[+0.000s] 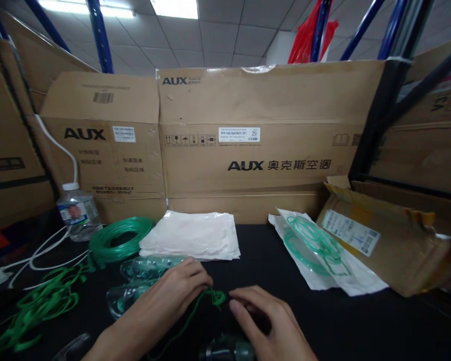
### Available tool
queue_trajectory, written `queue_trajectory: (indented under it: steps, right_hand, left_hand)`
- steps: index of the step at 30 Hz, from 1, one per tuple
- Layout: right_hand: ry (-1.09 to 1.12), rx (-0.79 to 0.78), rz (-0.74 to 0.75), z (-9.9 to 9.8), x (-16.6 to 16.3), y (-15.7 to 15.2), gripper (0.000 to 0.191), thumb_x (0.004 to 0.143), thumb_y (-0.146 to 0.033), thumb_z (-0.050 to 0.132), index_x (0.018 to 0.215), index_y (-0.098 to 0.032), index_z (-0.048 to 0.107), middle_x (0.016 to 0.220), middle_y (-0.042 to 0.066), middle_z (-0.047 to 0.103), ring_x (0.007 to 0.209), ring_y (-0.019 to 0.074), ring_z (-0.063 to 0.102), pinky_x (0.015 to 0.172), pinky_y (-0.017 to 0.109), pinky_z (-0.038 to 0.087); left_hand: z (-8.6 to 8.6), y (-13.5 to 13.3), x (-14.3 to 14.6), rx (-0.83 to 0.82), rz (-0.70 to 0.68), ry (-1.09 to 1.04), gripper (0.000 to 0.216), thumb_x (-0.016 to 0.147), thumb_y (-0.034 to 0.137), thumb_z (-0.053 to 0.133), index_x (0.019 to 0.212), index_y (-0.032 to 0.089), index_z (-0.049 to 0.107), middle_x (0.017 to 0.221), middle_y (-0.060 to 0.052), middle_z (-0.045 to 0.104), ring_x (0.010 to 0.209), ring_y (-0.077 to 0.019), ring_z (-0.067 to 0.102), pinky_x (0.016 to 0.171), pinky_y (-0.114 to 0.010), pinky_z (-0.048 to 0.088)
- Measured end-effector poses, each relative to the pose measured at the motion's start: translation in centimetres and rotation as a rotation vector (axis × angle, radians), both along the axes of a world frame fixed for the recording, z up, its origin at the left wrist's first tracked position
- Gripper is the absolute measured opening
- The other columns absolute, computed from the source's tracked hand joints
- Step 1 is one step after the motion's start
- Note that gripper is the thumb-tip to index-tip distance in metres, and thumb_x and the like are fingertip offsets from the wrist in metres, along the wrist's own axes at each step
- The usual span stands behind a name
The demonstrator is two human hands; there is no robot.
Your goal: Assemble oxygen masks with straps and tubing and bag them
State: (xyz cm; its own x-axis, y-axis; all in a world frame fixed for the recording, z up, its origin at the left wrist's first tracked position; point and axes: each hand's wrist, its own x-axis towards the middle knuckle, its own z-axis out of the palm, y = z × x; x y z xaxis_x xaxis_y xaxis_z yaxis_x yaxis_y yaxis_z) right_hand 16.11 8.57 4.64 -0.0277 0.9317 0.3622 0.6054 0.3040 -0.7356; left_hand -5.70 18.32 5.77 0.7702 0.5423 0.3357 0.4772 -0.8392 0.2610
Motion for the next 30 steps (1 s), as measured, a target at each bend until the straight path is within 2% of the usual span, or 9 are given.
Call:
queue_trajectory:
  steps: [4, 6, 8, 12, 17, 20, 24, 27, 30]
  right_hand:
    - [-0.001, -0.111, -0.008, 0.7, -1.1, 2.5, 0.029, 0.085, -0.027, 0.073, 0.114, -0.021, 0.078, 0.09, 0.005, 0.079, 0.076, 0.0199, 0.074, 0.065, 0.027, 0.058]
    - [-0.032, -0.136, 0.033, 0.5, -1.7, 3.1, 0.021, 0.084, -0.023, 0.074, 0.104, -0.021, 0.08, 0.085, 0.003, 0.078, 0.073, 0.0186, 0.071, 0.061, 0.026, 0.053]
    - [-0.055, -0.138, 0.068, 0.4, -2.1, 3.3, 0.011, 0.085, -0.019, 0.071, 0.089, -0.021, 0.081, 0.08, 0.002, 0.077, 0.072, 0.0173, 0.069, 0.062, 0.026, 0.05]
    - [-0.049, -0.152, 0.071, 0.2, -1.7, 3.1, 0.014, 0.084, -0.014, 0.066, 0.075, -0.018, 0.077, 0.075, 0.001, 0.073, 0.069, 0.0156, 0.065, 0.062, 0.025, 0.048]
    - [-0.035, -0.162, 0.156, 0.0, -1.0, 3.2, 0.011, 0.081, -0.013, 0.067, 0.075, -0.019, 0.074, 0.083, 0.001, 0.074, 0.072, 0.015, 0.064, 0.064, 0.025, 0.049]
    - [0.039, -0.169, 0.12, 0.2, -1.3, 3.2, 0.004, 0.085, -0.022, 0.07, 0.083, -0.019, 0.072, 0.08, 0.001, 0.072, 0.073, 0.0162, 0.066, 0.063, 0.025, 0.05]
    - [0.093, -0.146, 0.095, 0.7, -1.9, 3.1, 0.019, 0.088, -0.03, 0.07, 0.105, -0.021, 0.074, 0.094, 0.004, 0.075, 0.081, 0.0178, 0.069, 0.067, 0.026, 0.052]
    - [0.002, -0.115, 0.143, 0.8, -1.9, 3.2, 0.014, 0.091, -0.03, 0.068, 0.093, -0.021, 0.078, 0.093, 0.004, 0.075, 0.082, 0.018, 0.068, 0.07, 0.028, 0.051]
    - [-0.05, -0.113, 0.154, 0.6, -1.4, 3.3, 0.019, 0.091, -0.03, 0.068, 0.078, -0.02, 0.077, 0.089, 0.004, 0.074, 0.084, 0.0194, 0.068, 0.074, 0.03, 0.051]
  left_hand:
    - [1.0, -0.7, -0.2, -0.033, 0.016, -0.036, 0.031, 0.099, 0.005, 0.05, 0.113, 0.022, 0.072, 0.106, -0.004, 0.067, 0.1, -0.0189, 0.064, 0.087, -0.031, 0.054]
    - [1.2, -0.9, -0.2, -0.056, 0.02, -0.054, 0.029, 0.099, 0.007, 0.052, 0.111, 0.022, 0.073, 0.105, -0.004, 0.067, 0.1, -0.0189, 0.064, 0.086, -0.031, 0.054]
    - [1.2, -0.9, -0.1, -0.062, 0.034, -0.078, 0.025, 0.099, 0.009, 0.054, 0.108, 0.021, 0.073, 0.104, -0.004, 0.068, 0.1, -0.0192, 0.065, 0.087, -0.031, 0.054]
    - [1.1, -0.7, -0.3, -0.057, 0.06, -0.118, 0.018, 0.099, 0.012, 0.056, 0.103, 0.02, 0.072, 0.101, -0.003, 0.07, 0.098, -0.0196, 0.067, 0.087, -0.034, 0.054]
    - [1.3, -0.5, -0.7, -0.029, 0.102, -0.167, 0.016, 0.098, 0.014, 0.058, 0.104, 0.018, 0.072, 0.1, -0.004, 0.074, 0.095, -0.0199, 0.07, 0.088, -0.035, 0.055]
    - [1.6, -0.7, -0.8, -0.028, 0.088, -0.177, 0.017, 0.097, 0.012, 0.059, 0.105, 0.018, 0.073, 0.101, -0.004, 0.075, 0.096, -0.0194, 0.07, 0.088, -0.035, 0.055]
    - [2.1, -1.2, -0.6, -0.005, 0.02, -0.176, 0.014, 0.098, 0.015, 0.061, 0.106, 0.019, 0.072, 0.099, -0.002, 0.074, 0.093, -0.0181, 0.069, 0.087, -0.033, 0.055]
    - [2.3, -1.3, -0.6, -0.004, -0.024, -0.176, 0.013, 0.099, 0.017, 0.06, 0.106, 0.019, 0.071, 0.099, -0.001, 0.074, 0.094, -0.0172, 0.067, 0.089, -0.033, 0.053]
    - [2.2, -1.1, -0.8, -0.002, -0.026, -0.172, 0.013, 0.101, 0.018, 0.058, 0.105, 0.019, 0.07, 0.102, -0.001, 0.074, 0.097, -0.0174, 0.067, 0.091, -0.033, 0.053]
